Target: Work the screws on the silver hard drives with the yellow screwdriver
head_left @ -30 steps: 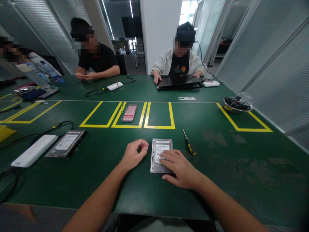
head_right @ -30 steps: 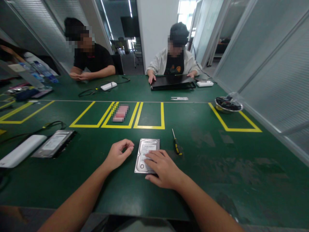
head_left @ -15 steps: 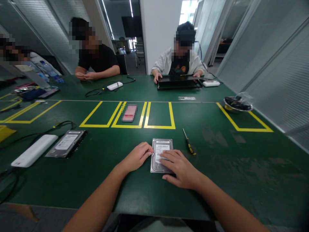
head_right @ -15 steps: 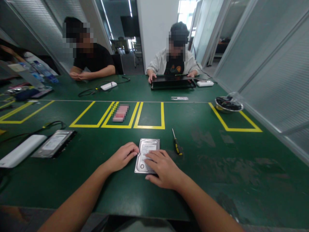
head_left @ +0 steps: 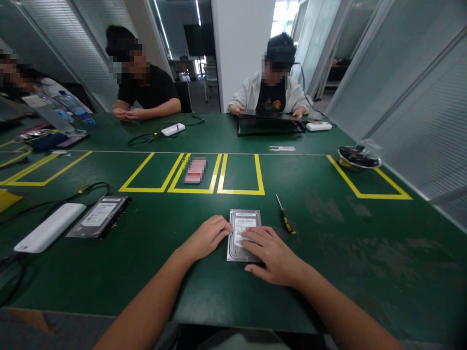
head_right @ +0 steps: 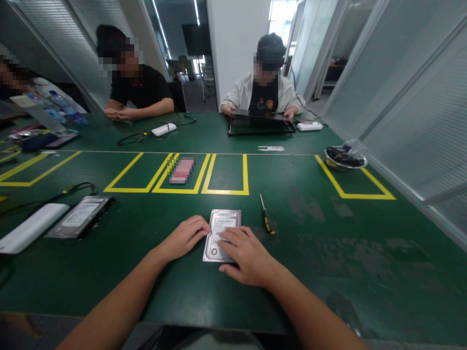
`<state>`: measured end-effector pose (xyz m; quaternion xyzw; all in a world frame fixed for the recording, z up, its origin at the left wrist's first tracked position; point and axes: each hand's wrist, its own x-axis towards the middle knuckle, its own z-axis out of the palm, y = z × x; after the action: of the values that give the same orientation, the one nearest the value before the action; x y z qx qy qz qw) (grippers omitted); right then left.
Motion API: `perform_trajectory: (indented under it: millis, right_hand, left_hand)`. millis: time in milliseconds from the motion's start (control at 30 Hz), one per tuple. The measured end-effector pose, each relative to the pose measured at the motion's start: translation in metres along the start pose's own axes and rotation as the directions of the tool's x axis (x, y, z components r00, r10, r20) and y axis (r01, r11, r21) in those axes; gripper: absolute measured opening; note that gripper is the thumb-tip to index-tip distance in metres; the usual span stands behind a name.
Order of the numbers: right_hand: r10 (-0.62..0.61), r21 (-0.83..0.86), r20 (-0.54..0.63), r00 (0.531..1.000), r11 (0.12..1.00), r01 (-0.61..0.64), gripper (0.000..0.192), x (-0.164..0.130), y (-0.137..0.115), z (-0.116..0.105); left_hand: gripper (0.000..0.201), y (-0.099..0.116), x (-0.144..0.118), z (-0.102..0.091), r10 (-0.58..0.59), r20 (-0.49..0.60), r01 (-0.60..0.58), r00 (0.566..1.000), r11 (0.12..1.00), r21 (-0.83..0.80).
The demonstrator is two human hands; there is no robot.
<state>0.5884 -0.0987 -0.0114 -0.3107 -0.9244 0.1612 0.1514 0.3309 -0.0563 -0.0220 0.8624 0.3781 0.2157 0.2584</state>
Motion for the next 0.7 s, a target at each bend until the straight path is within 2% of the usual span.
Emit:
perform_trajectory:
  millis: [400,700]
  right_hand:
    - [-0.012,-0.008,-0.021,1.0,1.0,0.012,0.051,-0.0004,0.0004,0.0013]
    - [-0.01,-0.007,-0.017,1.0,1.0,0.009,0.051,-0.0004,-0.0001,0.001]
  left_hand:
    - [0.018,0.001,0.0004,-0.0007,0.004,-0.007,-0.004,1.0,1.0,0.005]
    - [0.012,0.0009,0.0025,-0.001,-0.099,-0.023,0.097,0.995,0.994,-0.054]
